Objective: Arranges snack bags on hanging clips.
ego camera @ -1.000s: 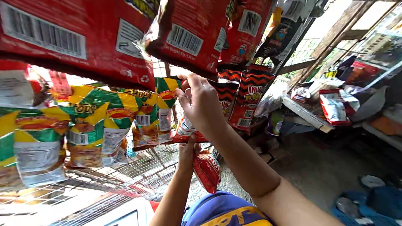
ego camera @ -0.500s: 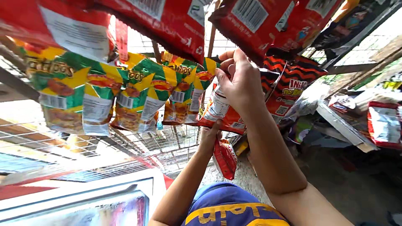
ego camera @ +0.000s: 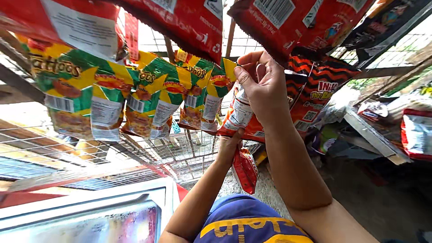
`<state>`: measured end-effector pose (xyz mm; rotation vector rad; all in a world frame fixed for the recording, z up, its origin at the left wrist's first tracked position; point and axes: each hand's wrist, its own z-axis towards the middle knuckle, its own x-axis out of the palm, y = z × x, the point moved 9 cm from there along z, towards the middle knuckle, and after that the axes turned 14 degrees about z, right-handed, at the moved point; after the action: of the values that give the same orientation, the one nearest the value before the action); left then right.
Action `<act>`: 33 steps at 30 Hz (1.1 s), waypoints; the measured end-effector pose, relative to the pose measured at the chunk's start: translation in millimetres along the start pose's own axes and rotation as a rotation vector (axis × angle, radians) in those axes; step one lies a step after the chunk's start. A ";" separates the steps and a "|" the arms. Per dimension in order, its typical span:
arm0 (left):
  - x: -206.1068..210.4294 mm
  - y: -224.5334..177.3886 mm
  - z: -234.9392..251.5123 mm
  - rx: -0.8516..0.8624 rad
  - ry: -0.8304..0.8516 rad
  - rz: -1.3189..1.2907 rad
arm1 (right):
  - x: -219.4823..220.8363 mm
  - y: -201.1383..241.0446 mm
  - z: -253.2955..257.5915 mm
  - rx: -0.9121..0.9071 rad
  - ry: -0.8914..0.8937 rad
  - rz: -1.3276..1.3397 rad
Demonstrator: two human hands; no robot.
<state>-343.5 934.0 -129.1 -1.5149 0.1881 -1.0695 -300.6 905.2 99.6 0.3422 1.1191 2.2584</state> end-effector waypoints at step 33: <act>-21.7 -32.3 -2.5 0.047 -0.234 -0.021 | -5.4 2.8 -13.3 -0.086 0.024 -0.024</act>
<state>-371.8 955.3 -112.8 -1.5880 -0.0150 -0.8982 -303.6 892.2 93.8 0.2666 1.0285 2.2867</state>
